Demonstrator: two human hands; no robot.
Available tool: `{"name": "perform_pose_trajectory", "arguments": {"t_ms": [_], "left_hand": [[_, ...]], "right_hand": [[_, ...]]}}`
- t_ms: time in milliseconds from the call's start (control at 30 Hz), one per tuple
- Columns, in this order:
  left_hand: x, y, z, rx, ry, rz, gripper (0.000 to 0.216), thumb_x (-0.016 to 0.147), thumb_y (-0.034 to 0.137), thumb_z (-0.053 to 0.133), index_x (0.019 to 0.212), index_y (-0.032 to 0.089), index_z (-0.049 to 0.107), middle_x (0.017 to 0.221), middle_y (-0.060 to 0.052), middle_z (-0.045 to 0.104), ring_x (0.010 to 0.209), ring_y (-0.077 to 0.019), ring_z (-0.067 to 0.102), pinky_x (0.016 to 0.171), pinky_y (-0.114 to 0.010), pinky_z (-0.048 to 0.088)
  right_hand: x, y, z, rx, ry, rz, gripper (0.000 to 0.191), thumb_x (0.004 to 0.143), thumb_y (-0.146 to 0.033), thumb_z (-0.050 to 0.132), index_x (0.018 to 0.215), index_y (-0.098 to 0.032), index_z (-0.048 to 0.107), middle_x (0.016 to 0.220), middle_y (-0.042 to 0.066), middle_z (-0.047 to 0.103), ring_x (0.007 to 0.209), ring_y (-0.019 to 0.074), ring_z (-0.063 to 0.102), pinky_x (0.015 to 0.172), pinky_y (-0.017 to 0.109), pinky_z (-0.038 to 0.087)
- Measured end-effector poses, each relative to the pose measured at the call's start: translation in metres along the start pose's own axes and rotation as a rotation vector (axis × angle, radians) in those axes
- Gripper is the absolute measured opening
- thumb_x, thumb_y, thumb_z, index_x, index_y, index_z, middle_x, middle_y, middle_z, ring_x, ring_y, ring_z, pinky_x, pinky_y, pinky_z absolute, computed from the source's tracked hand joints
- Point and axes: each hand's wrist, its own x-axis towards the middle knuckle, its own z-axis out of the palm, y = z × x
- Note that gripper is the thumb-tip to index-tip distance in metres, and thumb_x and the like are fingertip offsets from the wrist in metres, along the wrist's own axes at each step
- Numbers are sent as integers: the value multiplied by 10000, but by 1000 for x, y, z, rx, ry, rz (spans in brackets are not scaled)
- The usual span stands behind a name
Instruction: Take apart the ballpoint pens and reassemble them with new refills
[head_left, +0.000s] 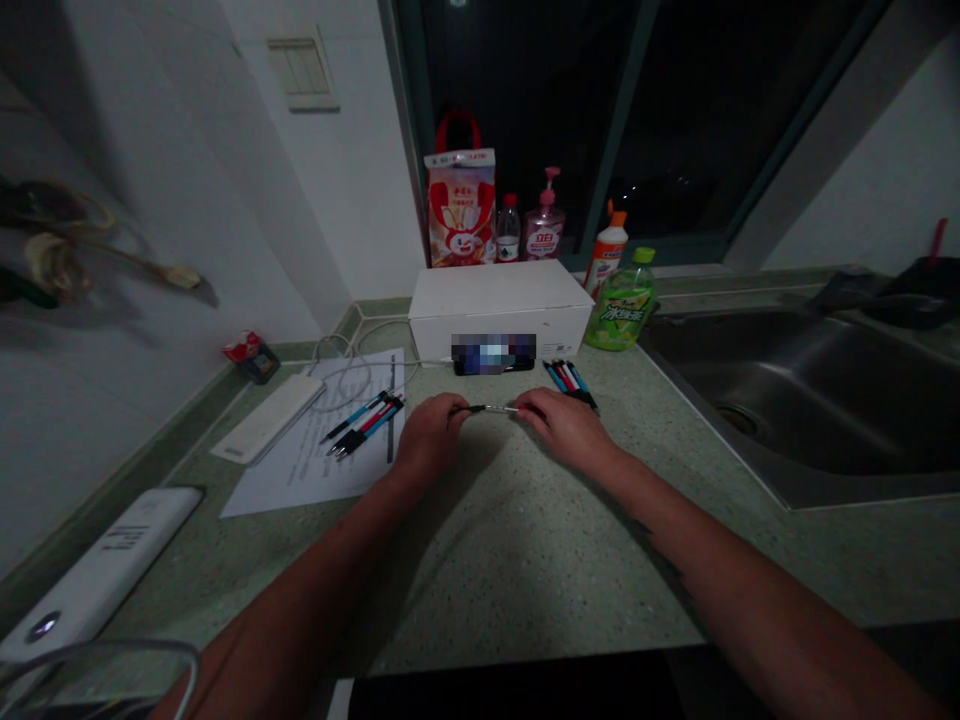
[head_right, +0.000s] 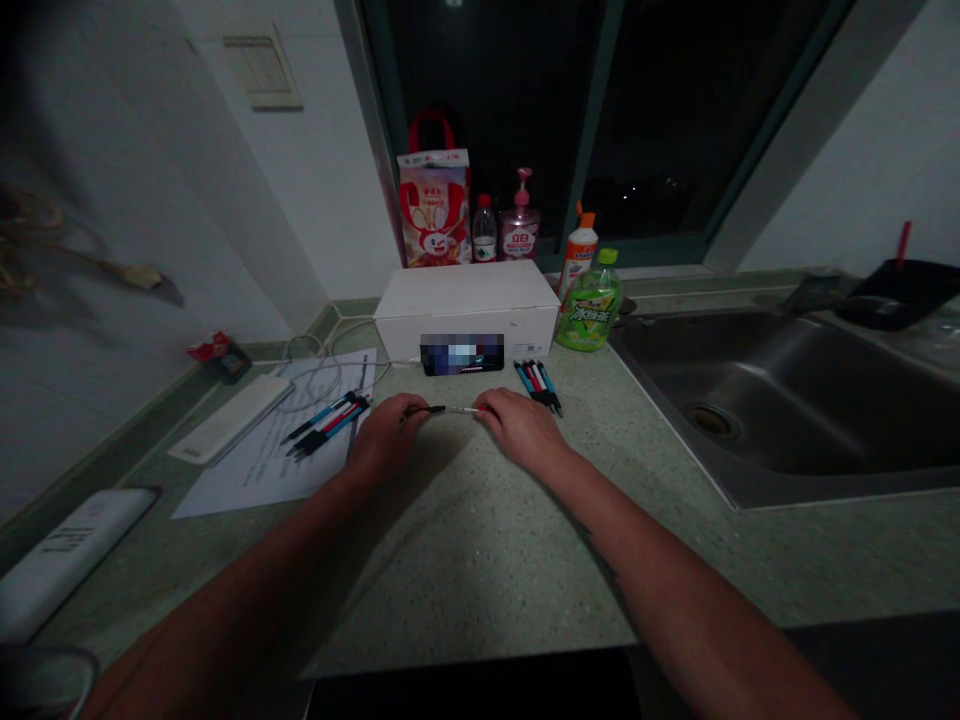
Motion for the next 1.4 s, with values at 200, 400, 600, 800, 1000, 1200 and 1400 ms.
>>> {"name": "perform_pose_trajectory", "arguments": {"t_ms": [200,400,600,800,1000,1200,1400], "left_hand": [[0,-1,4,29,-37,56,180,918,242,523,947,188,692,985,-76,708,959,-243,615,871,-376,450],[-3,1,7,61,-77,173,167,917,219,536,953,188,696,982,-65,709,976,-233,608,896,-374,444],[-1,-3,3,-19,32,96,137,901,216,550,937,193,680,992,-72,703,974,-231,616,913,-379,461],[0,-6,2,-38,60,38,123,885,194,558,936,197,670,979,-71,690,943,-227,613,898,-386,473],[0,-3,2,-81,36,14,111,894,216,563,941,199,662,979,-59,687,938,-218,615,890,-379,475],[-1,0,1,-115,14,-7,109,890,182,565,949,188,656,995,-69,692,934,-212,613,893,-380,474],[-1,-2,3,-151,56,-19,100,873,233,562,918,218,651,978,-63,705,898,-212,626,864,-378,493]], "right_hand": [[0,1,4,22,-7,-50,82,1012,-233,609,1068,-215,665,1034,42,673,958,206,632,792,285,461],[-2,-4,7,83,-39,-124,69,990,-203,646,1053,-220,668,995,23,661,934,184,622,794,272,446],[-2,-7,2,71,23,-62,65,978,-192,615,1028,-205,654,997,39,660,908,191,622,778,277,448],[-1,0,-2,22,70,-16,84,953,-196,584,996,-208,656,976,38,652,869,192,617,744,285,449],[-1,0,-2,10,71,-30,110,957,-209,569,1010,-215,665,975,36,646,870,189,612,743,287,449],[-1,-1,0,13,70,-34,97,959,-200,573,1006,-218,657,987,35,648,890,193,618,754,301,463],[-1,2,0,13,67,-34,97,963,-210,567,1006,-221,653,987,33,648,877,190,615,745,301,460]]}}
